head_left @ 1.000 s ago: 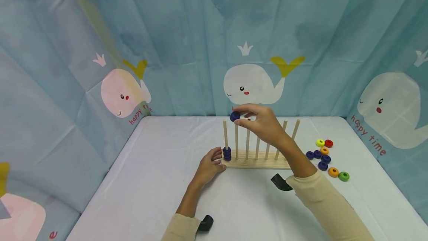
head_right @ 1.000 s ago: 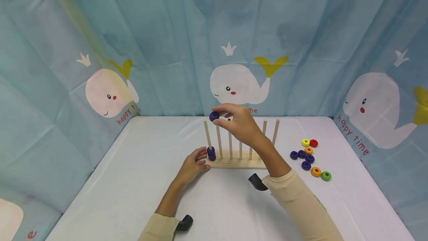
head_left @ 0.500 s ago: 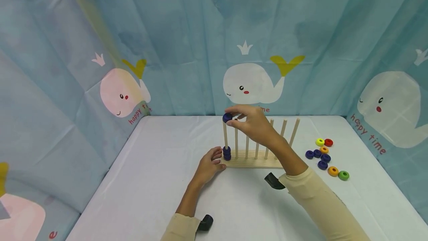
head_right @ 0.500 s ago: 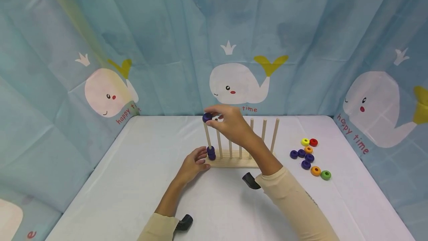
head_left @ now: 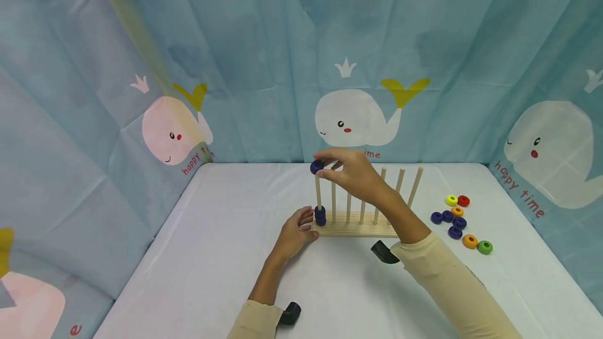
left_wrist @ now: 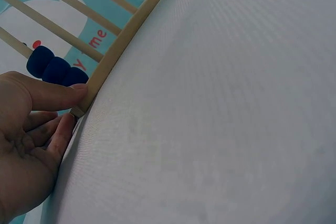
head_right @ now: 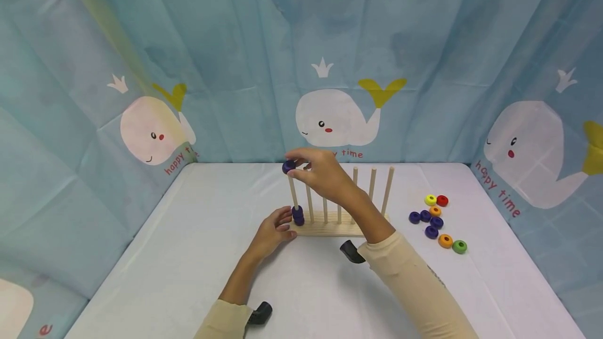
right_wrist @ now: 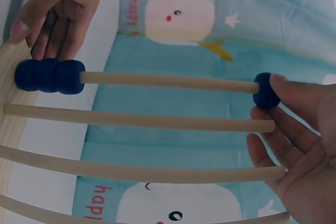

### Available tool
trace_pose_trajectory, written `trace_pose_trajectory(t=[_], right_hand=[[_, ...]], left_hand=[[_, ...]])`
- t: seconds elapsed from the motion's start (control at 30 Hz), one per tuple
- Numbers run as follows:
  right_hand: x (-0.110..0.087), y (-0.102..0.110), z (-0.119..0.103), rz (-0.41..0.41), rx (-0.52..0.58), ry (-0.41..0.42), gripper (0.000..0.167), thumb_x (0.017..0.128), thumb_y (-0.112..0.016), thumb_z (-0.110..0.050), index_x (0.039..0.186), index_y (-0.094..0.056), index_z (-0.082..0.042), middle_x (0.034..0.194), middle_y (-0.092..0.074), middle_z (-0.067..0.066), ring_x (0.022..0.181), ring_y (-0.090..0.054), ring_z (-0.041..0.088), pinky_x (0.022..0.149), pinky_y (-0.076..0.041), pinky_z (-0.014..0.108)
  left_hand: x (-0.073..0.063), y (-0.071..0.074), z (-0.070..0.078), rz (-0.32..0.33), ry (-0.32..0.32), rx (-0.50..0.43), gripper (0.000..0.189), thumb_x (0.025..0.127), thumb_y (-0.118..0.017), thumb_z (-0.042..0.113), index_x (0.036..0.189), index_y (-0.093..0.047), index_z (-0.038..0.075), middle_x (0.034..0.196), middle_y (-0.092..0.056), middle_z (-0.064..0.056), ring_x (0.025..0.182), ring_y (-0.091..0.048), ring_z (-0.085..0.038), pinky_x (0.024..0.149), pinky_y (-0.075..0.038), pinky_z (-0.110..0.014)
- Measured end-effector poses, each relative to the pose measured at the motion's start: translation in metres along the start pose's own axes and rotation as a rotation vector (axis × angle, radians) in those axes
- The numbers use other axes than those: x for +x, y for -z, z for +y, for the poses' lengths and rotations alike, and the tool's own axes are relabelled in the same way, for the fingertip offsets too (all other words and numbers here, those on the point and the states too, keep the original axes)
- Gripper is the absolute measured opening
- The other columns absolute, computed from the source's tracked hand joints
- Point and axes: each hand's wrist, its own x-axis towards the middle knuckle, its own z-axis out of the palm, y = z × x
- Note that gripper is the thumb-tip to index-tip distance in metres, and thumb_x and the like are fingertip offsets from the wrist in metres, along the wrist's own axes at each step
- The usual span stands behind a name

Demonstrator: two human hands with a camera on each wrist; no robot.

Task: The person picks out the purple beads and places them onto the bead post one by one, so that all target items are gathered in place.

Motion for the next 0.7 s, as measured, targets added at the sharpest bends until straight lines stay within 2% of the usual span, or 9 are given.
trace_pose_trajectory(t=[0.23,0.33,0.6,0.7], right_hand=[[-0.004,0.002,0.001,-0.003,-0.021,-0.016,0.036,0.097,-0.077,-0.011,0.133,-0.072,-0.005,0.125,-0.076,0.006,0.109,-0.074,0.023,0.093,-0.064,0.040],[-0.007,0.006,-0.001,0.009,-0.027,-0.018,0.036,0.098,-0.077,-0.013,0.133,-0.072,-0.007,0.126,-0.076,0.007,0.110,-0.074,0.023,0.095,-0.063,0.041],[-0.019,0.015,-0.001,0.083,-0.010,0.002,0.036,0.096,-0.080,-0.012,0.131,-0.074,-0.009,0.124,-0.077,0.002,0.107,-0.074,0.019,0.091,-0.064,0.038],[-0.025,0.019,0.002,0.124,0.009,-0.001,0.036,0.095,-0.080,-0.009,0.130,-0.074,-0.008,0.126,-0.077,0.004,0.109,-0.073,0.022,0.093,-0.063,0.042]], left_hand=[[0.000,0.000,0.001,0.000,-0.018,0.003,0.079,0.087,-0.077,-0.004,0.158,-0.043,-0.002,0.155,-0.054,-0.022,0.143,-0.054,-0.038,0.120,-0.049,-0.046],[0.000,-0.001,0.001,0.005,-0.008,-0.006,0.079,0.087,-0.077,-0.004,0.158,-0.044,0.000,0.155,-0.054,-0.021,0.143,-0.054,-0.037,0.120,-0.048,-0.046],[0.000,-0.001,0.000,0.004,-0.009,-0.014,0.078,0.087,-0.077,-0.004,0.158,-0.044,-0.001,0.155,-0.054,-0.021,0.142,-0.054,-0.039,0.119,-0.049,-0.047],[0.000,-0.001,-0.001,0.004,-0.011,-0.009,0.078,0.087,-0.077,-0.004,0.158,-0.044,-0.001,0.155,-0.054,-0.021,0.142,-0.054,-0.039,0.119,-0.049,-0.048]])
